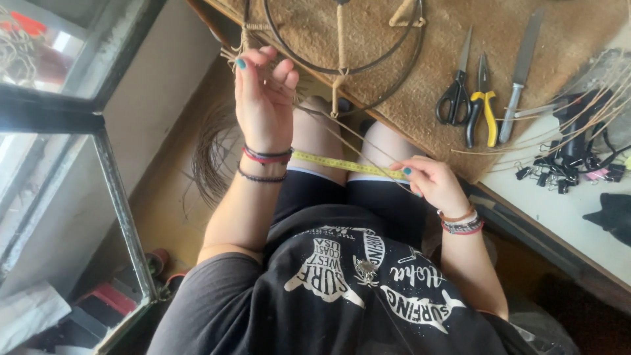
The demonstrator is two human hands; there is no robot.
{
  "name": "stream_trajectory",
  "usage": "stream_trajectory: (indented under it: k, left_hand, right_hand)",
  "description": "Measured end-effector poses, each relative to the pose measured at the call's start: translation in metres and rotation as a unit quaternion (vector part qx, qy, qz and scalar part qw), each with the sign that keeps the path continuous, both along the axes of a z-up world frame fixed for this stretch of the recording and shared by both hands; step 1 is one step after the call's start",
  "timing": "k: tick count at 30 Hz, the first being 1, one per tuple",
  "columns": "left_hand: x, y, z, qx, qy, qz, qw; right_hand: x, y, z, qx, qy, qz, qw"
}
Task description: The person weaves natural fiber around a circular metal frame, repeatedly threading and pulling the fiber through the frame to build up a woven pattern. They briefly pour liquid from a thermos into a mug and then resume weaving.
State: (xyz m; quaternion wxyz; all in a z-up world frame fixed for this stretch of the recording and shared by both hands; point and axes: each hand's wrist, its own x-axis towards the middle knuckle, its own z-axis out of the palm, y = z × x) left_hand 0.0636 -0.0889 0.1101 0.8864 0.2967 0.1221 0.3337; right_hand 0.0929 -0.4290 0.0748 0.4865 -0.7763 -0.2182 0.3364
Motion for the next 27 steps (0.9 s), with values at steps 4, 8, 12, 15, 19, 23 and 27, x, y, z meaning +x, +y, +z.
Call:
stream_trajectory:
  k: [4, 8, 12, 15, 19, 23, 27]
  left_hand:
    - [0.006, -0.002, -0.002, -0.022, 0.027, 0.002, 0.999]
    - [0.006, -0.003, 0.002, 0.035, 0.046, -0.003, 0.998]
    - [0.004, -0.004, 0.007, 0.069, 0.063, 0.008, 0.996]
    - [0.001, -0.005, 0.013, 0.095, 0.077, 0.025, 0.992]
    - [-0.008, 0.001, 0.017, 0.104, 0.075, 0.024, 0.991]
    - [-0.034, 0.027, 0.014, 0.071, -0.119, -0.173, 0.975]
    - [-0.060, 0.060, -0.055, -0.049, -0.066, -0.368, 0.926]
  right_hand:
    - [0.003, -0.001, 0.001, 0.032, -0.070, 0.168, 0.983]
    - [-0.001, -0.001, -0.005, -0.007, -0.157, 0.205, 0.966]
    - [-0.007, -0.004, -0.024, -0.103, -0.255, 0.165, 0.947]
    - [-0.016, -0.001, -0.032, -0.127, -0.295, 0.130, 0.938]
    - [-0.022, -0.009, -0.054, -0.092, -0.316, 0.097, 0.939]
    - [-0.013, -0.002, -0.043, 0.029, -0.297, 0.039, 0.954]
    - [0.004, 0.006, -0.040, 0.117, -0.295, -0.046, 0.947]
